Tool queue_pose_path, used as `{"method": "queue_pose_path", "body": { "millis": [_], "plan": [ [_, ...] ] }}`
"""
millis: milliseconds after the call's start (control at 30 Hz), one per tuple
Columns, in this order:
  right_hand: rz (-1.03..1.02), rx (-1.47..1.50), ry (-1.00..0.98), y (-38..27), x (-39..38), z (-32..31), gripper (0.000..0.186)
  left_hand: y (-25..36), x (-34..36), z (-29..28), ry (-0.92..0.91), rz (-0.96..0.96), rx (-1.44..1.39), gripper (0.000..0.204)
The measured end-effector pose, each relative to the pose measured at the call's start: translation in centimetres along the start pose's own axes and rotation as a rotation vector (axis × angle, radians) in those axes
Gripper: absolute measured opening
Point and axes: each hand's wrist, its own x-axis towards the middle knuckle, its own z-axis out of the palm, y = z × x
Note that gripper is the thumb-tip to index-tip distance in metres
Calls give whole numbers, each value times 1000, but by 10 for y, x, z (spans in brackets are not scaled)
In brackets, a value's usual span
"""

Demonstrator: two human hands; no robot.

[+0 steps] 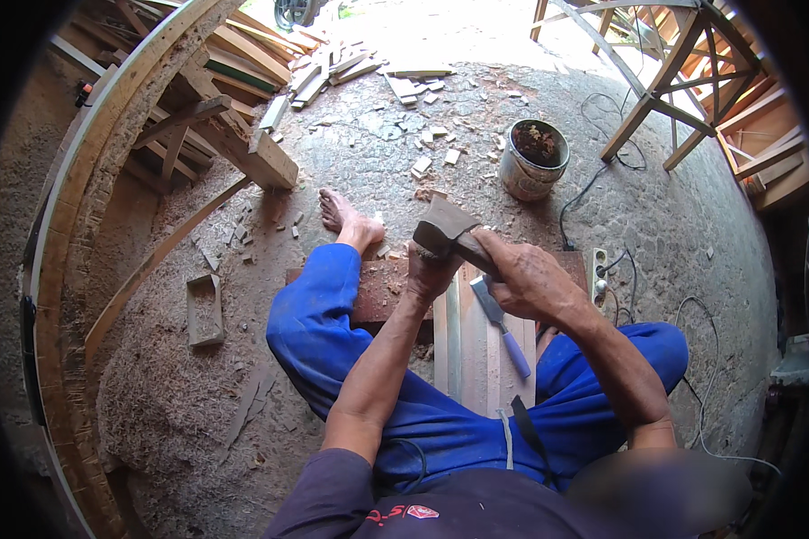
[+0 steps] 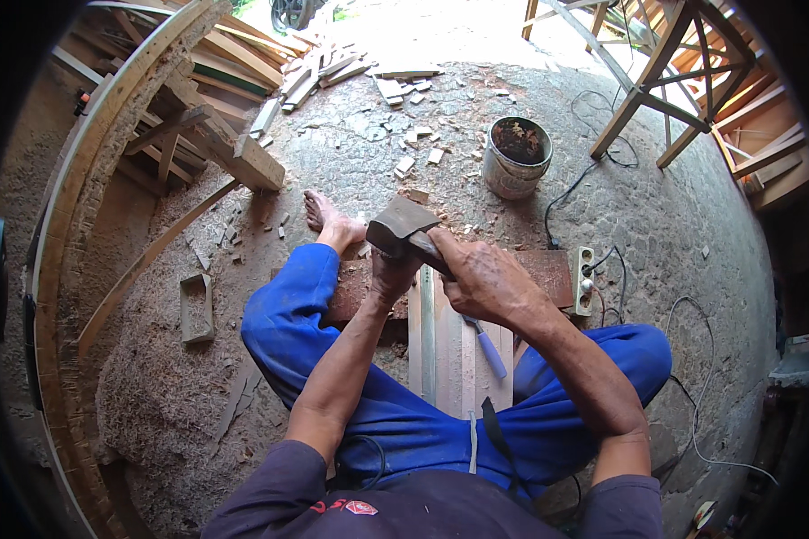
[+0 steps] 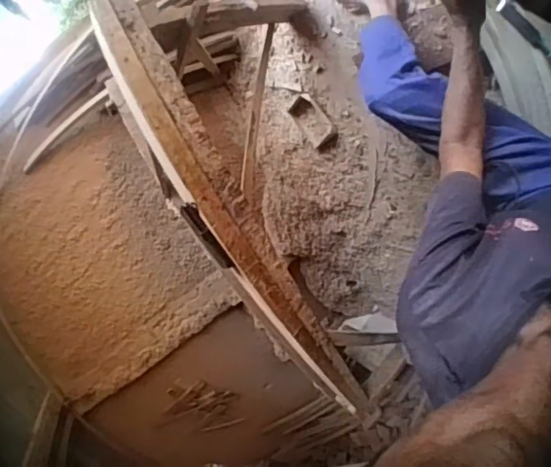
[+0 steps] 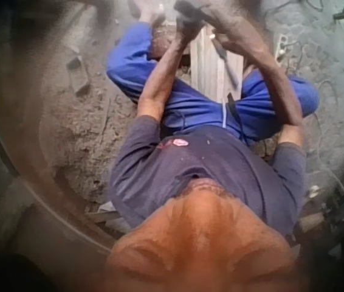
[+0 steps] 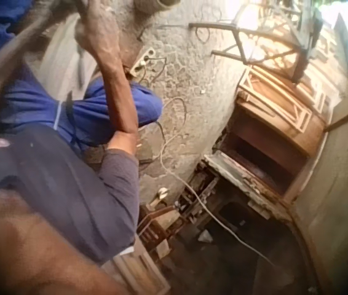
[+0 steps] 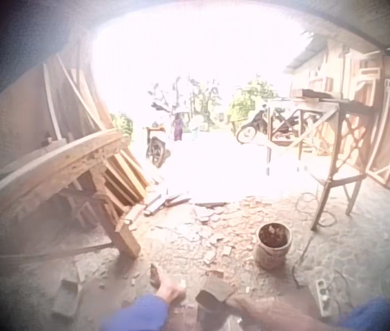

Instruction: The person sits on the floor and uses a chisel and mallet to carve a small wooden block. They repeatedly strike the chisel to remove wood shavings and occasionally scrape the surface with a putty knife.

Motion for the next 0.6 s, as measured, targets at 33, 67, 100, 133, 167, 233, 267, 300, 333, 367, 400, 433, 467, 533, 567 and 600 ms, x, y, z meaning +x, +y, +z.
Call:
{"method": "queue_pose_path", "body": {
  "millis": [33,67,100,133,167,233,267,300,333,367,400,433,467,533,567,600],
  "plan": [
    [-59,122,80,-5,-7,-5,48,-8,-5,-4,-52,30,259,33],
    [-113,237,173,-10,-11,-17,49,-2,-4,7,-32,-27,194,20],
    [-208,268,338,-22,-11,-31,49,-9,2,-1,-145,97,616,10],
    [-288,302,495,-36,-13,-46,48,-19,4,-10,-269,206,1030,5],
    [-347,313,634,-46,-14,-62,40,-14,7,-11,-134,-26,551,18],
    [-481,393,931,-67,-12,-105,25,-11,3,-16,-106,-49,528,20],
    [-541,424,1074,-72,-10,-124,20,-8,-1,-14,-102,-3,535,19],
    [-594,436,1183,-72,-5,-131,18,-8,-3,-10,-96,76,587,18],
    [-611,364,1228,-60,3,-118,21,-9,-4,-4,-90,156,637,18],
    [-624,293,1278,-46,10,-105,30,-10,-5,1,-87,238,689,18],
    [-538,158,1112,-42,8,-70,32,-10,-5,-5,-74,182,539,19],
    [-478,26,939,-38,9,-32,35,-11,-7,-15,-59,124,403,19],
    [-150,-224,243,-10,5,-1,35,-12,-9,-11,-58,70,224,20],
    [25,-163,-53,13,4,26,30,-12,-7,-11,-130,78,231,28],
    [-4,-157,-35,20,-5,14,35,-6,1,-6,-54,-54,103,29],
    [18,-31,7,20,-19,20,37,-4,-17,-3,2,-242,-36,30]
  ]
}}
